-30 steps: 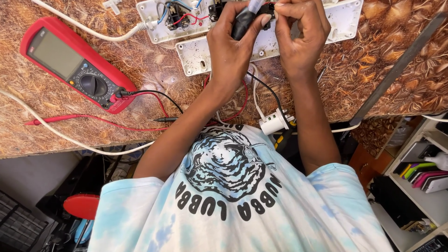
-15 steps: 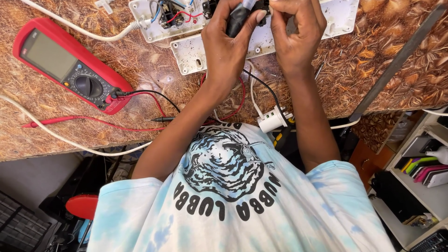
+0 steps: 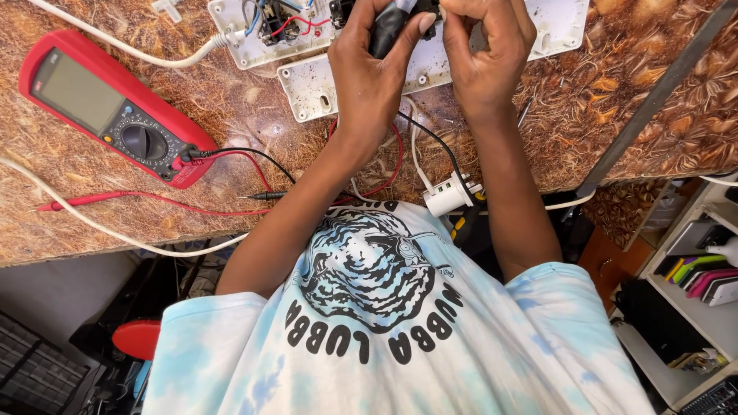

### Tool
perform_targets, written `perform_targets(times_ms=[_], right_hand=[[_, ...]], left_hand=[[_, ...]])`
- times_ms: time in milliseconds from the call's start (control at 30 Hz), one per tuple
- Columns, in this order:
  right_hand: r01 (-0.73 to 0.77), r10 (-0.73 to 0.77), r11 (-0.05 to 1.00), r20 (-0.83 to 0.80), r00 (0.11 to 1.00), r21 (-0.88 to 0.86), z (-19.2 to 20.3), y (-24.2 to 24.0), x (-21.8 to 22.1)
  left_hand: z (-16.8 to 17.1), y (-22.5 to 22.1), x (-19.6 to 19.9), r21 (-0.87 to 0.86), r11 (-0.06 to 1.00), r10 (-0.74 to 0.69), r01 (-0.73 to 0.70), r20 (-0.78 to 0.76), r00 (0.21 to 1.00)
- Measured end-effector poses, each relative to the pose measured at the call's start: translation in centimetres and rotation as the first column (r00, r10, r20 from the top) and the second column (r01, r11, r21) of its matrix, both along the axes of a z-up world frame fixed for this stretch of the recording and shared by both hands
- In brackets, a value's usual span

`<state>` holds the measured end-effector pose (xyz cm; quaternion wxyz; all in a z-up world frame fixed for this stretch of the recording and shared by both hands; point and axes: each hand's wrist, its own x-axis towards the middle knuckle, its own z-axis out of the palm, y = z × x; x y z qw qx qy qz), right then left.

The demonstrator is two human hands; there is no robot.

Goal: Soldering internal wires and connections inside a power strip on a repair bench.

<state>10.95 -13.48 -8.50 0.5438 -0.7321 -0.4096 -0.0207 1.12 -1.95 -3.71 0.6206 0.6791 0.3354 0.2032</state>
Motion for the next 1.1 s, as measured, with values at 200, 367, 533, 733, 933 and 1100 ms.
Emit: perform_targets(times_ms=[200, 367, 533, 733, 933, 1100], right_hand=[[0.000, 0.001, 1.000, -0.046, 0.999, 0.018, 0.7, 0.2, 0.0], [0.032, -0.032, 0.999, -0.044, 0.999, -0.016, 0.8, -0.1, -0.2], [0.027, -0.026, 0.999, 0.019, 0.999, -0.045, 0.0, -0.2, 0.0], [0.014, -0.014, 1.000, 0.002, 1.000, -0.008, 0.7, 0.2, 0.0], [0.028, -0.027, 0.999, 0.033, 0.999, -0.035, 1.1, 0.4, 0.0], [0.031, -0.027, 0.997, 0.048, 0.998, -0.077, 0.7, 0.1, -0.1]], left_hand=[[-0.1, 0.0, 0.1, -0.027, 1.000, 0.000, -0.001, -0.011, 1.000], [0.5, 0.1, 0.1, -0.024, 1.000, -0.014, 0.014, 0.010, 1.000], [0.1, 0.0, 0.0, 0.006, 1.000, -0.018, 0.018, 0.008, 1.000], [0.0, 0.1, 0.2, 0.017, 1.000, -0.008, 0.009, -0.019, 1.000], [0.0, 0.1, 0.2, 0.014, 1.000, -0.017, 0.017, 0.007, 1.000], [-0.1, 0.0, 0.1, 0.012, 1.000, -0.022, 0.021, 0.013, 1.000]])
